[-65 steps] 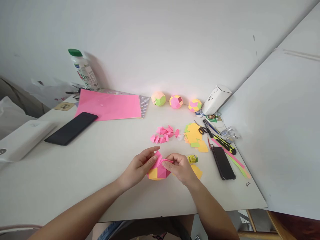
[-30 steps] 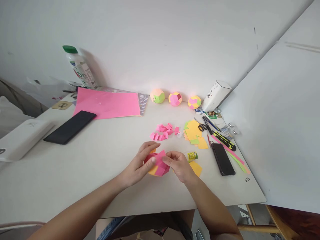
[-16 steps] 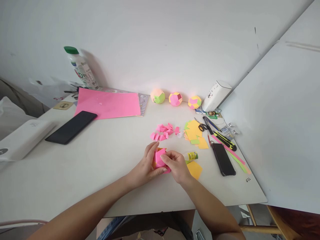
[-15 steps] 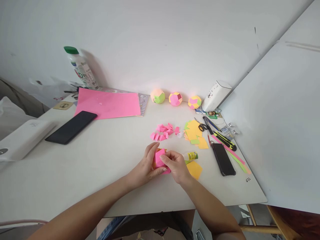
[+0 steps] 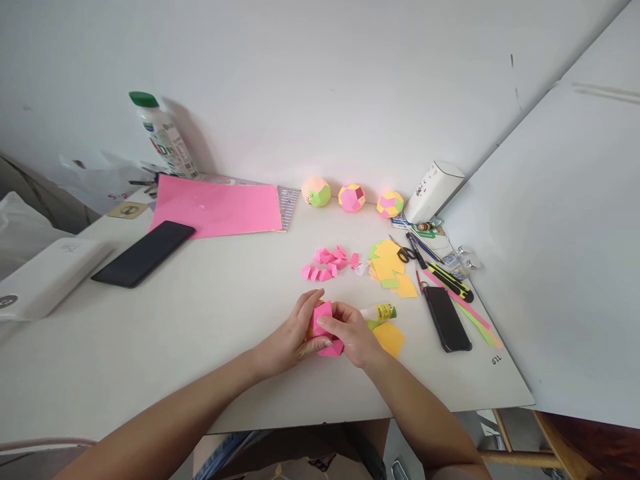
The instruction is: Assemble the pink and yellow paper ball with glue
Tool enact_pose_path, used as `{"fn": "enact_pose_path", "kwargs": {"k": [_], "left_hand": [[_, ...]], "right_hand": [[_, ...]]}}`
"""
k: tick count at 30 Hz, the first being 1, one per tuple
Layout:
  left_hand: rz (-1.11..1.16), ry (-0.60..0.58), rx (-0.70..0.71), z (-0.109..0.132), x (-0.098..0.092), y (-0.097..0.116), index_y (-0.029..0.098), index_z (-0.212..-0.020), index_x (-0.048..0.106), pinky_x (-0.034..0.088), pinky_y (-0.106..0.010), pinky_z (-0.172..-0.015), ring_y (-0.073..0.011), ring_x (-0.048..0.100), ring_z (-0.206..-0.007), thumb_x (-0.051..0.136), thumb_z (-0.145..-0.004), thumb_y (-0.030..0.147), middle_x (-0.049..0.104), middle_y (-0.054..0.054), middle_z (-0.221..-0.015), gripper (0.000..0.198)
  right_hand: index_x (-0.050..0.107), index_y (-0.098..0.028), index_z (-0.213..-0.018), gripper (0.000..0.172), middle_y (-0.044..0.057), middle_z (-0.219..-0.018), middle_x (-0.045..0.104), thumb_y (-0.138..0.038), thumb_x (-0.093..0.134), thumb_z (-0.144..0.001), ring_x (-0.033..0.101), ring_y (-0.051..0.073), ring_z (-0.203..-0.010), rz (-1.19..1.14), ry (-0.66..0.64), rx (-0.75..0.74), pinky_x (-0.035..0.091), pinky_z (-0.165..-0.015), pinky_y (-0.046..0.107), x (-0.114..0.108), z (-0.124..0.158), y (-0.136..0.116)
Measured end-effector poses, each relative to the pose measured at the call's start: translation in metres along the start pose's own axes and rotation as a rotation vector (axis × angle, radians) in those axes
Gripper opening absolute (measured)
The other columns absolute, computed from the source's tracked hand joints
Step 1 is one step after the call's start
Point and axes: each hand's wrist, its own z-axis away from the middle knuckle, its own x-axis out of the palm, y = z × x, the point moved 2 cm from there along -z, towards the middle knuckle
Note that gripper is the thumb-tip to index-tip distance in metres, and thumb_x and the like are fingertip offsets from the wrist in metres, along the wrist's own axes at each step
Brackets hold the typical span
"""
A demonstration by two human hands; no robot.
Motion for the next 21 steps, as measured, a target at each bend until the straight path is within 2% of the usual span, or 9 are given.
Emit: {"fn": "enact_pose_path", "kwargs": {"k": [6,13,21], "left_hand": [[-0.089,-0.026,0.117,-0.0006,0.0023,-0.0036,0.021,-0.147,0.001,0.041,-0.057,-0.101,-0.0384,0.026,-0.136,0.047,-0.084,0.056,0.019,-0.026,-0.143,0.085],[-0.21,-0.004,0.219,-0.0004,0.0026,-0.0025,0.022,-0.147,-0.007,0.039,-0.057,-0.102,-0.0378,0.026,-0.136,0.046,-0.083,0.056,0.021,-0.026,-0.144,0.09],[-0.227,-0.011,0.189,0.0012,0.0039,-0.0013,0.022,-0.147,-0.008,0.038,-0.058,-0.102,-0.0383,0.026,-0.136,0.045,-0.084,0.056,0.021,-0.027,-0.144,0.088]], "right_hand": [[0.064,-0.018,-0.092,0.028,-0.001,-0.076,0.06,-0.034,0.074,-0.071,0.056,0.011,-0.065,0.028,-0.056,0.035,0.044,-0.057,0.023,-0.0007,0.0001,-0.0011],[0.063,-0.016,-0.077,0.02,-0.003,-0.067,0.058,-0.033,0.072,-0.073,0.052,0.009,-0.058,0.043,-0.057,0.024,0.041,-0.051,0.021,0.0021,0.002,-0.0034],[0.06,-0.016,-0.073,0.02,-0.003,-0.066,0.056,-0.032,0.073,-0.072,0.051,0.008,-0.056,0.078,-0.011,0.012,0.039,-0.046,0.019,0.0018,0.003,-0.0003]]}}
